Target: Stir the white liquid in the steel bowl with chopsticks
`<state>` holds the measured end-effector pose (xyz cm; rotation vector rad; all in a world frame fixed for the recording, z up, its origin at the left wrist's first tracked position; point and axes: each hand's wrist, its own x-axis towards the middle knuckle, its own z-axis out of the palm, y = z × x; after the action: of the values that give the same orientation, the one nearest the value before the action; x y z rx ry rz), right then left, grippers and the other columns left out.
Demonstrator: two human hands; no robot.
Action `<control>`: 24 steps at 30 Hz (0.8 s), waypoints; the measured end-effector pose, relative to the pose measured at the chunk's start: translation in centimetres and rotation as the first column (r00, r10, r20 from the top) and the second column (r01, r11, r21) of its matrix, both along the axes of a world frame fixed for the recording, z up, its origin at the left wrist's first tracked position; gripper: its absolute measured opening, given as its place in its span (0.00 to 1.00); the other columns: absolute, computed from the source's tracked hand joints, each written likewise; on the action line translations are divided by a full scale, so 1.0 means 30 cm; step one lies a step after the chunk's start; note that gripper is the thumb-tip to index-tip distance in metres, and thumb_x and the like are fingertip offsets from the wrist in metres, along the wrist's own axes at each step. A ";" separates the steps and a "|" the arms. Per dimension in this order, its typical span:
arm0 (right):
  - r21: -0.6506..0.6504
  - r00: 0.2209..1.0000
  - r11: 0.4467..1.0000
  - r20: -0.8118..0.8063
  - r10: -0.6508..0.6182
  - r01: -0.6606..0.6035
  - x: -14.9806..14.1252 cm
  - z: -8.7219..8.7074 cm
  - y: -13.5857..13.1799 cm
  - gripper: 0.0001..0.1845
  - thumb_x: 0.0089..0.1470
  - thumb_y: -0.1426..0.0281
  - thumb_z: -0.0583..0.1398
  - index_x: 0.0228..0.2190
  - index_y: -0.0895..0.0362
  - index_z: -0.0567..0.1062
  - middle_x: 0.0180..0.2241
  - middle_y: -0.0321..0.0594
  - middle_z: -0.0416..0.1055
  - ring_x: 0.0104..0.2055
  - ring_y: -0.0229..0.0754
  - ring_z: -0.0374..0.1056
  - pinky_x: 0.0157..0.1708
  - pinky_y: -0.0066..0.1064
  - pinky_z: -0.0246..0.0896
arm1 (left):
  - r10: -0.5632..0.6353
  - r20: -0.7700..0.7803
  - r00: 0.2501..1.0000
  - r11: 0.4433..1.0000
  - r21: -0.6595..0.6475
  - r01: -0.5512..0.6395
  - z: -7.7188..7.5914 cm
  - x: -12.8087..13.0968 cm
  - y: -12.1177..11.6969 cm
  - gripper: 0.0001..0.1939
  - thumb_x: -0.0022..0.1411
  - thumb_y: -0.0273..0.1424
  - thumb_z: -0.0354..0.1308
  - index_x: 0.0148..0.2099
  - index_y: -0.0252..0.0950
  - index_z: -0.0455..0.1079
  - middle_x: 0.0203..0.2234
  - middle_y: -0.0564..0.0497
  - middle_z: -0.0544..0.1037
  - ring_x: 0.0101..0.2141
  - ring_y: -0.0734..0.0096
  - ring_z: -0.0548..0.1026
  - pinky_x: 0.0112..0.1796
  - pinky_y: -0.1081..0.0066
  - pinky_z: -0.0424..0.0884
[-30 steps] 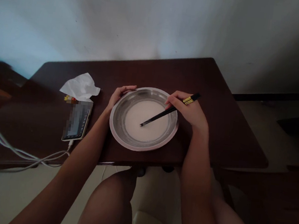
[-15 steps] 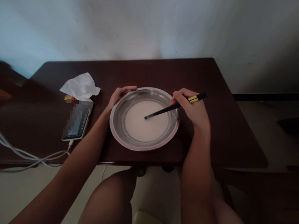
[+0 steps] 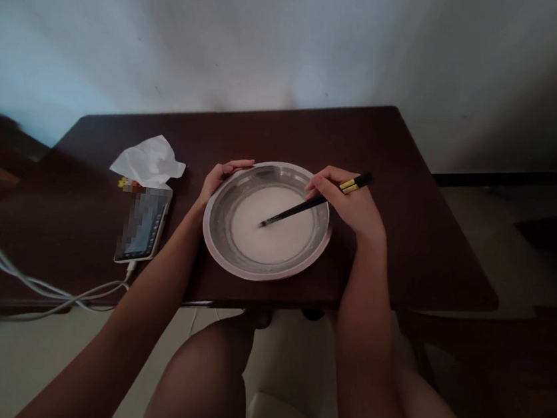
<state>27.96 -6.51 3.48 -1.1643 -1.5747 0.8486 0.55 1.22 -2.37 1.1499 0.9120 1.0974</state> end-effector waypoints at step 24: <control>0.019 0.996 0.997 -0.039 -0.075 0.076 0.004 -0.006 0.001 0.13 0.56 0.64 0.59 0.22 0.53 0.74 0.21 0.34 0.72 0.27 0.37 0.70 0.31 0.31 0.67 | 0.042 -0.008 0.999 0.999 -0.032 -0.042 -0.003 0.008 -0.003 0.20 0.63 0.38 0.45 0.43 0.36 0.76 0.40 0.47 0.81 0.45 0.61 0.77 0.48 0.63 0.72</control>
<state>28.08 -6.49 3.31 -1.1783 -1.4957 0.7988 0.80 1.14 -2.46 1.1131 0.9599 1.1091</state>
